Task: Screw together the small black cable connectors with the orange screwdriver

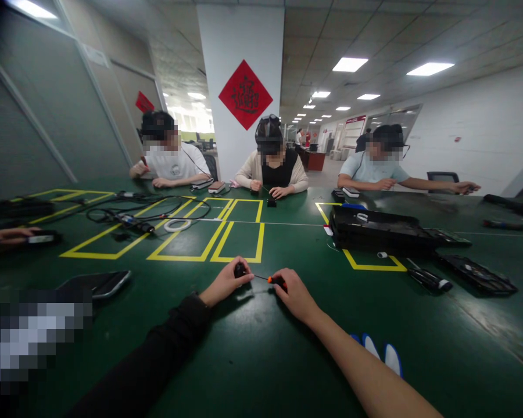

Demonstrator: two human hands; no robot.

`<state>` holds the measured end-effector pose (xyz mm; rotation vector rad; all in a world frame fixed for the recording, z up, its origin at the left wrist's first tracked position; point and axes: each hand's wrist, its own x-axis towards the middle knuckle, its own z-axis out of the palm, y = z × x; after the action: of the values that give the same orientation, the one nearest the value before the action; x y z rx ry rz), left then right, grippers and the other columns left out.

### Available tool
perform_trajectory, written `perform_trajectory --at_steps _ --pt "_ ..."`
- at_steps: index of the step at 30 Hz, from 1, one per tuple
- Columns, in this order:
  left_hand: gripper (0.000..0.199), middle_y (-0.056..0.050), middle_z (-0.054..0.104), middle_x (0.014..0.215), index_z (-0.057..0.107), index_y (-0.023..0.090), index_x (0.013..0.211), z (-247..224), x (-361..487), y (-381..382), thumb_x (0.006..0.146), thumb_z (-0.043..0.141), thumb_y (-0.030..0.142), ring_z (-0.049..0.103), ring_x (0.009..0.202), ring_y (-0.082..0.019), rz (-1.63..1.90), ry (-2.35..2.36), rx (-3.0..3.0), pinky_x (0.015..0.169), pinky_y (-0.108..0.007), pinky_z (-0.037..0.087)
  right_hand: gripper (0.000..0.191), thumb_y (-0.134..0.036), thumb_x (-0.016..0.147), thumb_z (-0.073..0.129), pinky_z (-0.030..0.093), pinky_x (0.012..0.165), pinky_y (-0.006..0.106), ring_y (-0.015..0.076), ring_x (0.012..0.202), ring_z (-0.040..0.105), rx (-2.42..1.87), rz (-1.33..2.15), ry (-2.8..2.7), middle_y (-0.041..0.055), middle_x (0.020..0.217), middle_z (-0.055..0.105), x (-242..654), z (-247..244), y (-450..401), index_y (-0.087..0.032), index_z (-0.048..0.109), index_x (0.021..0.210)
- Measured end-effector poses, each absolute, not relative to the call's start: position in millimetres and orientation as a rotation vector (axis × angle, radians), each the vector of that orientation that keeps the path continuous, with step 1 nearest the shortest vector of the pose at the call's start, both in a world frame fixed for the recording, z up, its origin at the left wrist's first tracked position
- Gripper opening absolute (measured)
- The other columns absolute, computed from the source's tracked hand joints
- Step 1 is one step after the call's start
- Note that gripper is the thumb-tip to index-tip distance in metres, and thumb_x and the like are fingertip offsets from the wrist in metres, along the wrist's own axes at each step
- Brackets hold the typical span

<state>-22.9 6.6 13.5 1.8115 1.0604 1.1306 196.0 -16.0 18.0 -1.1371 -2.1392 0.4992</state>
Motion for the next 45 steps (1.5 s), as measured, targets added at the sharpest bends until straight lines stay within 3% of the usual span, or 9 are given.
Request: perform_trajectory --at_steps 3,8,14,20,27,32,39,45 --pt "0.022 0.0 0.055 0.078 0.048 0.017 0.081 12.1 -22.8 7.5 0.07 0.06 0.033 0.052 0.073 -0.012 1.119 1.066 1.814 0.071 -0.025 0.04 0.021 -0.027 0.08 0.051 0.04 0.081 0.031 0.0168 0.09 0.05 -1.155 0.534 -2.127 0.0051 0.097 0.055 196.8 19.0 -17.4 -0.02 0.055 0.099" --pt "0.022 0.001 0.055 0.078 0.048 0.017 0.081 8.9 -23.0 9.5 0.072 0.059 0.034 0.052 0.072 -0.012 1.122 1.069 1.825 0.071 -0.025 0.04 0.022 -0.024 0.087 0.038 0.038 0.085 0.032 0.0163 0.092 0.05 -1.112 0.529 -2.14 0.0053 0.094 0.056 197.8 19.3 -16.3 -0.019 0.058 0.093" --pt "0.021 0.0 0.055 0.079 0.049 0.017 0.081 10.2 -23.4 8.8 0.072 0.058 0.034 0.051 0.074 -0.013 1.124 1.09 1.858 0.071 -0.025 0.04 0.02 -0.024 0.079 0.052 0.04 0.082 0.032 0.0163 0.089 0.051 -1.147 0.543 -2.071 0.0046 0.095 0.055 197.6 15.1 -14.6 -0.019 0.056 0.098" --pt "0.022 0.001 0.055 0.077 0.049 0.017 0.082 9.2 -22.9 8.9 0.072 0.058 0.036 0.052 0.073 -0.013 1.132 1.102 1.831 0.071 -0.025 0.04 0.023 -0.021 0.086 0.037 0.038 0.086 0.033 0.0161 0.092 0.05 -1.126 0.52 -2.099 0.0058 0.094 0.056 197.1 17.2 -14.4 -0.018 0.06 0.091" --pt "0.022 0.001 0.055 0.077 0.049 0.018 0.082 8.4 -23.3 9.6 0.074 0.056 0.037 0.051 0.071 -0.012 1.13 1.1 1.823 0.069 -0.025 0.04 0.021 -0.022 0.078 0.052 0.04 0.083 0.033 0.0167 0.09 0.05 -1.154 0.55 -2.081 0.0046 0.096 0.056 197.7 16.9 -15.9 -0.02 0.056 0.098" --pt "0.022 0.001 0.055 0.077 0.049 0.018 0.082 9.0 -23.3 9.3 0.073 0.057 0.036 0.051 0.072 -0.012 1.132 1.1 1.818 0.071 -0.026 0.04 0.021 -0.02 0.084 0.041 0.038 0.085 0.033 0.0163 0.092 0.05 -1.143 0.541 -2.09 0.0051 0.094 0.056 197.9 16.9 -13.7 -0.019 0.059 0.094" --pt "0.022 0.001 0.056 0.077 0.049 0.018 0.081 8.9 -22.4 9.2 0.072 0.057 0.036 0.052 0.072 -0.012 1.146 1.087 1.786 0.071 -0.026 0.04 0.02 -0.021 0.08 0.048 0.039 0.084 0.032 0.0168 0.092 0.049 -1.151 0.526 -2.081 0.0049 0.096 0.056 198.2 19.7 -15.7 -0.019 0.057 0.098" --pt "0.022 0.0 0.056 0.078 0.049 0.017 0.081 9.8 -22.4 8.8 0.072 0.058 0.035 0.052 0.073 -0.013 1.14 1.114 1.802 0.071 -0.026 0.04 0.02 -0.023 0.084 0.042 0.038 0.083 0.033 0.0172 0.091 0.049 -1.168 0.516 -2.108 0.0051 0.093 0.057 196.7 18.5 -13.9 -0.019 0.059 0.093"
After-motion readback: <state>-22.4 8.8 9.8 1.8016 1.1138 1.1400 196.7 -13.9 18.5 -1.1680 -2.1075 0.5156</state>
